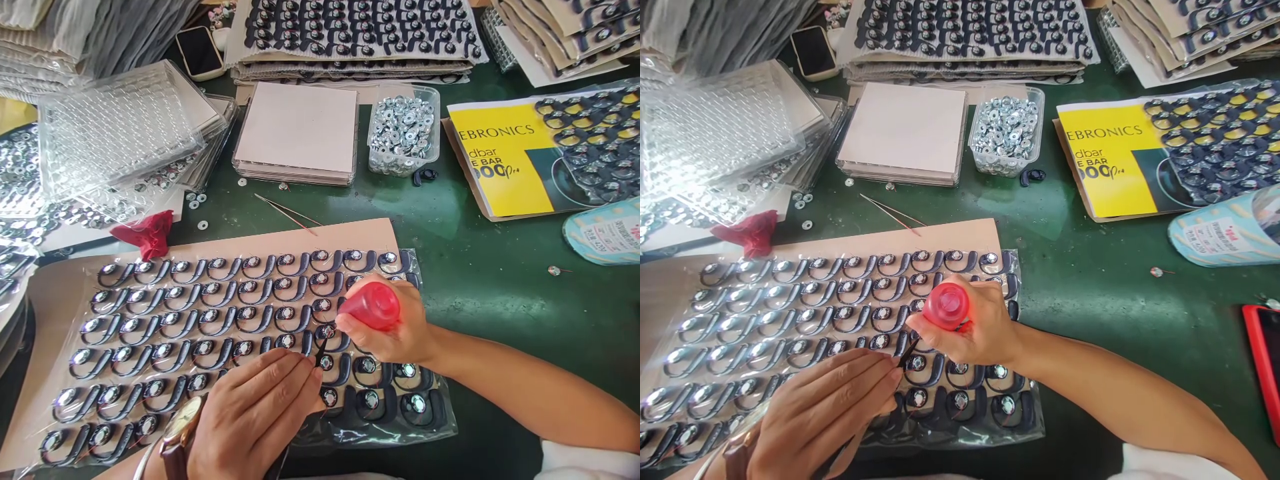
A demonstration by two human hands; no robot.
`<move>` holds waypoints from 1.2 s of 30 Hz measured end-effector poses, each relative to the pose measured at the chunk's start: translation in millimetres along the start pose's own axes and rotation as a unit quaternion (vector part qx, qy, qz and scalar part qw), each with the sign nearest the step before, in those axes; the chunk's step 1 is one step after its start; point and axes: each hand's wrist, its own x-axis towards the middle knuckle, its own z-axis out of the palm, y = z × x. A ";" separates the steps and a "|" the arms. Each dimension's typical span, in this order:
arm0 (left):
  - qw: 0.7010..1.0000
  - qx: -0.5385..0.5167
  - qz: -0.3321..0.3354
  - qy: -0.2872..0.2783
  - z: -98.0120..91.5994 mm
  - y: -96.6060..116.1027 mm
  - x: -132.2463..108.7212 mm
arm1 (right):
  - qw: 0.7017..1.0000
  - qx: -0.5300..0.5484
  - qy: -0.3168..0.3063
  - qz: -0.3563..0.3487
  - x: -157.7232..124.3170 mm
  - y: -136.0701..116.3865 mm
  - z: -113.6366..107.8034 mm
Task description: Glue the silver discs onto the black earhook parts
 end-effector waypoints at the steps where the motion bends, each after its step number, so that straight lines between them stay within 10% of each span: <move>1: 1.000 -0.002 -0.007 0.003 -0.2 -0.6 1.2 | 1.000 0.000 0.001 -0.001 -0.2 0.1 -0.1; 23: 0.982 -0.110 -0.144 0.061 -10.8 -14.6 30.0 | 0.996 0.027 -0.043 -0.077 -1.2 -1.8 2.1; 30: 0.989 -0.078 -0.101 0.078 -11.0 -8.0 23.3 | 0.964 0.160 -0.130 0.166 18.1 -23.9 -37.7; 36: 0.999 0.005 0.019 0.028 5.6 35.5 5.9 | 0.969 0.168 -0.023 0.179 -26.8 -27.7 -53.4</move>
